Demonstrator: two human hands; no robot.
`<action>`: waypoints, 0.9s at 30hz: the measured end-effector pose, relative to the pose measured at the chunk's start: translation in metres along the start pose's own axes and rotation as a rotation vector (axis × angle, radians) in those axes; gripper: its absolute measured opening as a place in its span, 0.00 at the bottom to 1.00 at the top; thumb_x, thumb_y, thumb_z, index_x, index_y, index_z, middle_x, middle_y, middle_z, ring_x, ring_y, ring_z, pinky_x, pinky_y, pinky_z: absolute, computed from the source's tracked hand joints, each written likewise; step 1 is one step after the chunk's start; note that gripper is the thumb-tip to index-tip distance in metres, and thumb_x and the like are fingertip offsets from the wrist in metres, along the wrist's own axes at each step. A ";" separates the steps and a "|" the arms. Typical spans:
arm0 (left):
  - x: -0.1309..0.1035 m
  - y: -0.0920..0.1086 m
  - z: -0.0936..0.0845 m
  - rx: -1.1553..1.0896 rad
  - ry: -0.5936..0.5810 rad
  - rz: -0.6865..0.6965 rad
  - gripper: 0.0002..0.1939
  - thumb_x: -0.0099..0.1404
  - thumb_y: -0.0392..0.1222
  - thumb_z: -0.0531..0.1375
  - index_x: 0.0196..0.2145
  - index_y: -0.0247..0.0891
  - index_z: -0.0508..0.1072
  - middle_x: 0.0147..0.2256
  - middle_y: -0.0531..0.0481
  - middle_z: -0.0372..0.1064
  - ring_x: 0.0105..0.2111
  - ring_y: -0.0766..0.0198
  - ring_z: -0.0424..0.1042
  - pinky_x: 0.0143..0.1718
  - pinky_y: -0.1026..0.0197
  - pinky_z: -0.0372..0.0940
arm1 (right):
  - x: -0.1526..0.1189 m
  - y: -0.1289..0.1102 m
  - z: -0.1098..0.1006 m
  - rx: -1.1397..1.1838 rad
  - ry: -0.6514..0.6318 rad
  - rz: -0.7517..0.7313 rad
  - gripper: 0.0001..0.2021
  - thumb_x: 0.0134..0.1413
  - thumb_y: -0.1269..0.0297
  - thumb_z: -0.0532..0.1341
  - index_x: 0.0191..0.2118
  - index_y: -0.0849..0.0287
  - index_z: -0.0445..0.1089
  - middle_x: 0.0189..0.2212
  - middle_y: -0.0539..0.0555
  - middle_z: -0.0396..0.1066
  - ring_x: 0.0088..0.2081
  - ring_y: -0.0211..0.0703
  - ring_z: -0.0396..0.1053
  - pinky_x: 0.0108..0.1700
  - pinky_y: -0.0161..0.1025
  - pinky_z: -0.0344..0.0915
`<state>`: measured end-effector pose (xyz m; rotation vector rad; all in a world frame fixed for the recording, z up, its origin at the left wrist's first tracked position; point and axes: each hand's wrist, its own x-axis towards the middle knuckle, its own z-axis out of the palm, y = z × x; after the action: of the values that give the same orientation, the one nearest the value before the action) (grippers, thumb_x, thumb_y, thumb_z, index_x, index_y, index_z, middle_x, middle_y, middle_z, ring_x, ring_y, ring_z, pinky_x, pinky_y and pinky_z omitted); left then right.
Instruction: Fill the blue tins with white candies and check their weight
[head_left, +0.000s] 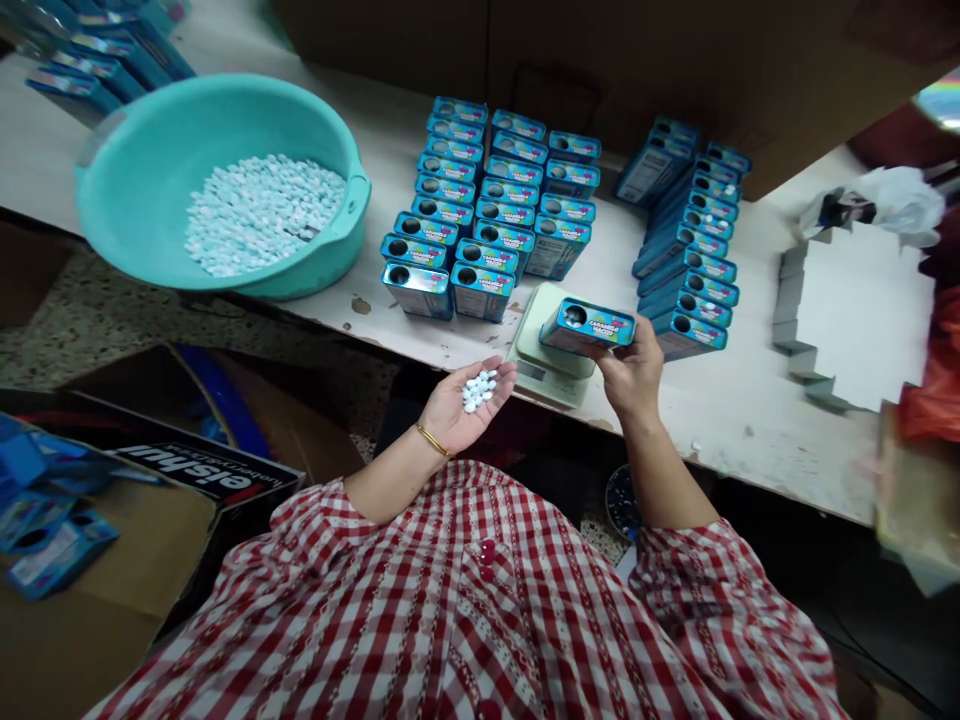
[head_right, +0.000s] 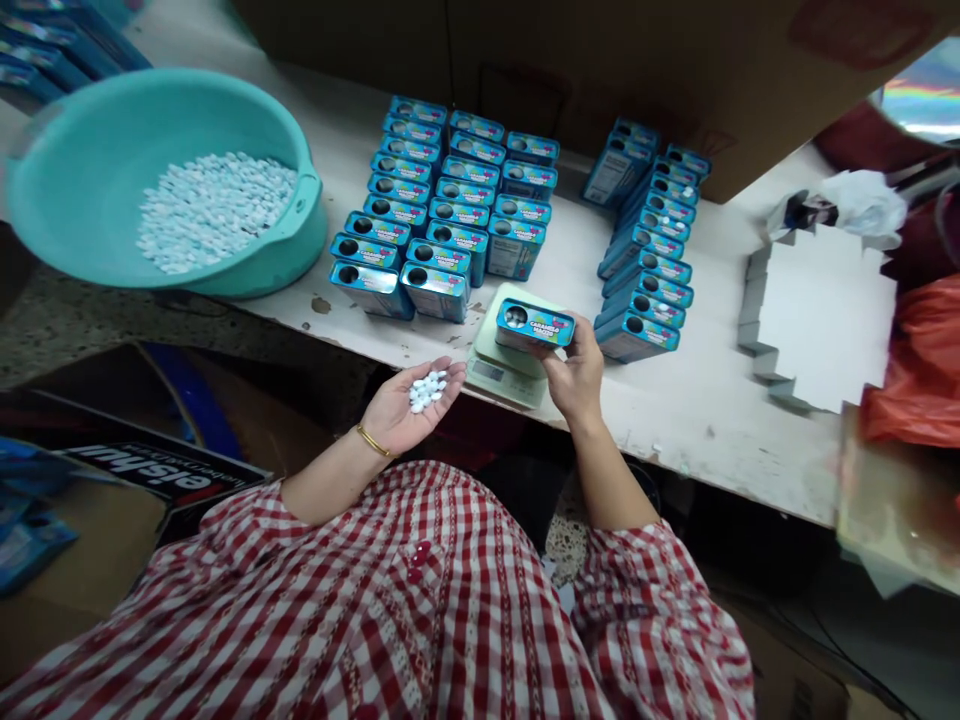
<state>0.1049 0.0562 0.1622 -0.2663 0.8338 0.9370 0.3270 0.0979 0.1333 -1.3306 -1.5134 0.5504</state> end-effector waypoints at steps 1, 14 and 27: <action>-0.002 0.000 -0.002 0.000 0.009 0.001 0.14 0.65 0.33 0.50 0.43 0.27 0.72 0.34 0.40 0.75 0.36 0.62 0.75 0.38 0.64 0.70 | 0.002 0.005 0.002 0.011 -0.007 -0.003 0.18 0.46 0.58 0.63 0.44 0.55 0.62 0.36 0.51 0.70 0.36 0.42 0.70 0.37 0.39 0.69; 0.020 0.034 -0.020 0.126 0.028 0.041 0.13 0.68 0.34 0.49 0.29 0.31 0.69 0.19 0.53 0.60 0.14 0.77 0.56 0.10 0.77 0.44 | -0.068 -0.006 -0.036 -0.191 0.166 0.191 0.13 0.53 0.60 0.60 0.43 0.59 0.70 0.35 0.54 0.70 0.36 0.40 0.69 0.40 0.42 0.68; 0.066 0.025 0.008 0.899 0.067 0.235 0.06 0.60 0.35 0.59 0.27 0.30 0.69 0.16 0.54 0.60 0.12 0.78 0.53 0.11 0.75 0.38 | -0.093 0.002 -0.015 0.148 0.020 0.390 0.19 0.52 0.60 0.61 0.50 0.58 0.67 0.49 0.59 0.68 0.45 0.44 0.70 0.48 0.46 0.69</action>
<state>0.1098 0.1157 0.1230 0.5914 1.2812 0.6859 0.3309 0.0090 0.1023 -1.5166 -1.1750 0.8750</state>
